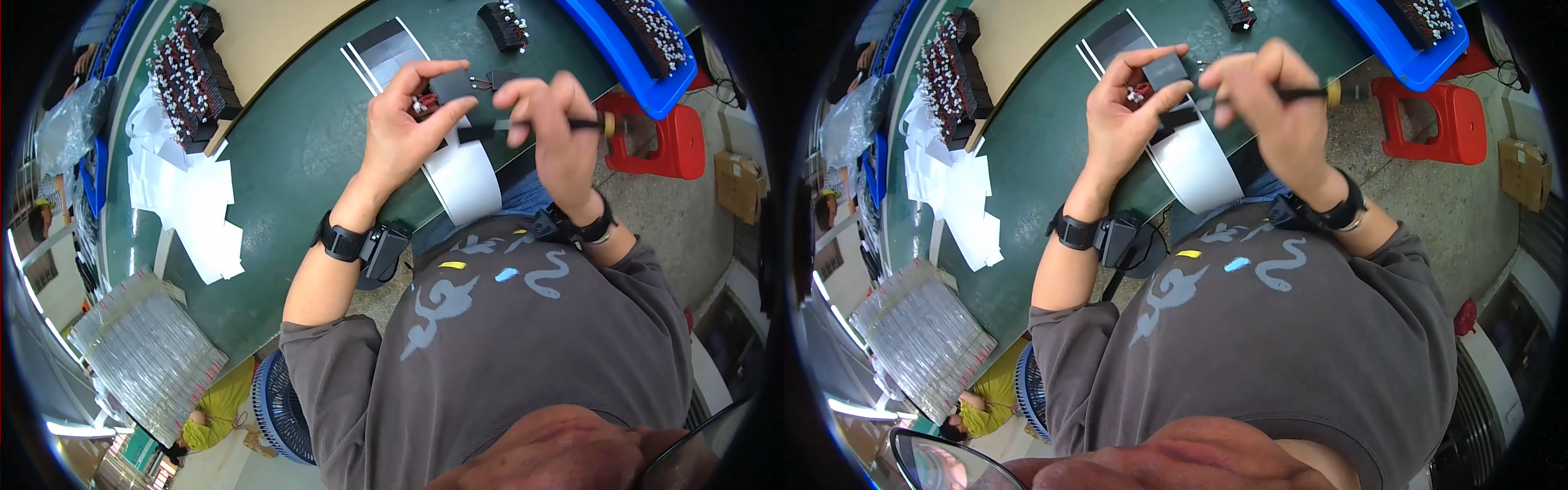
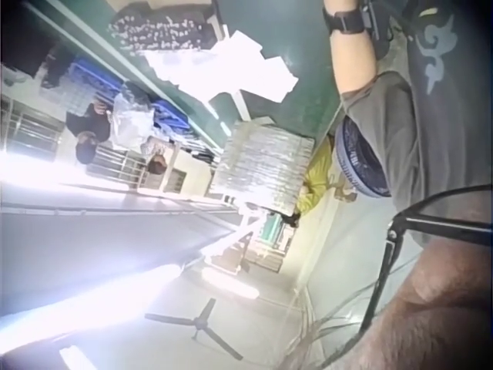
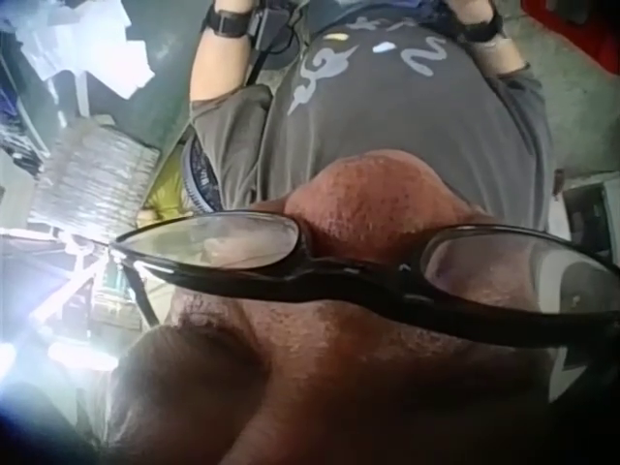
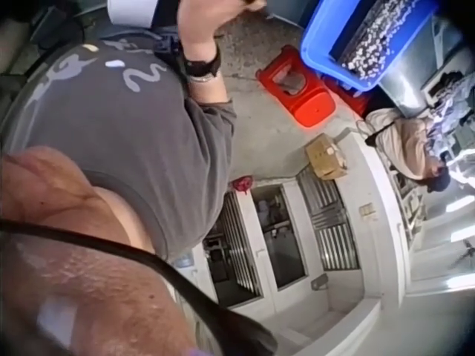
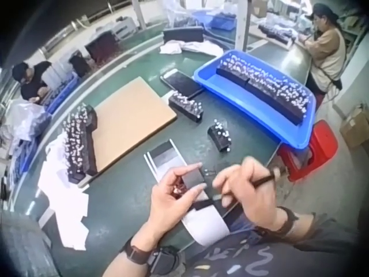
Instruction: The person picks up a small black component and places it onto a white strip, using tweezers to press down the wires. They repeat this process for several components before setting the strip aside and starting a new one.
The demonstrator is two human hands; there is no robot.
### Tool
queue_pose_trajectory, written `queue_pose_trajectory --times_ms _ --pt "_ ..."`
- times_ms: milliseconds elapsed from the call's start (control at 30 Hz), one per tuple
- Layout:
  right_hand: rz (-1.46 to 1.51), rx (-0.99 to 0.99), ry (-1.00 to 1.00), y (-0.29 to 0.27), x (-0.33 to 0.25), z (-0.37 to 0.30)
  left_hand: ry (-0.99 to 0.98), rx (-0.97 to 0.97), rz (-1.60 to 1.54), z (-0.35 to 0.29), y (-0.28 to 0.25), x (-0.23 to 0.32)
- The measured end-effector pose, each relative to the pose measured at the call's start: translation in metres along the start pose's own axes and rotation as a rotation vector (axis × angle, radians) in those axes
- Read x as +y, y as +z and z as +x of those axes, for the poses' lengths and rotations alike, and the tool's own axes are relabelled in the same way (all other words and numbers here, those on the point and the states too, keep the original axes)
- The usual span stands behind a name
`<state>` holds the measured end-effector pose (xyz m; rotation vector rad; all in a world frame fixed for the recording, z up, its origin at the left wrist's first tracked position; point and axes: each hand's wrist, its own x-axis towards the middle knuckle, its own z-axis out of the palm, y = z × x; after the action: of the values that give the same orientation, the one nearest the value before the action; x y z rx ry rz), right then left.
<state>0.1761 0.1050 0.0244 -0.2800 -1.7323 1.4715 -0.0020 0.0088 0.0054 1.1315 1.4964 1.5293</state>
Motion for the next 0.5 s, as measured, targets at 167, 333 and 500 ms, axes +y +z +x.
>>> queue_pose_trajectory --times_ms 167,333,500 --pt "0.550 0.181 0.639 -0.004 0.000 0.021 0.063 -0.066 0.077 -0.002 0.004 0.001" --pt "0.425 0.239 0.592 -0.002 0.010 0.016 0.029 -0.144 0.133 0.000 0.002 0.005" --pt "0.420 0.219 0.611 0.003 0.013 0.015 0.029 -0.138 0.161 -0.001 -0.001 0.002"
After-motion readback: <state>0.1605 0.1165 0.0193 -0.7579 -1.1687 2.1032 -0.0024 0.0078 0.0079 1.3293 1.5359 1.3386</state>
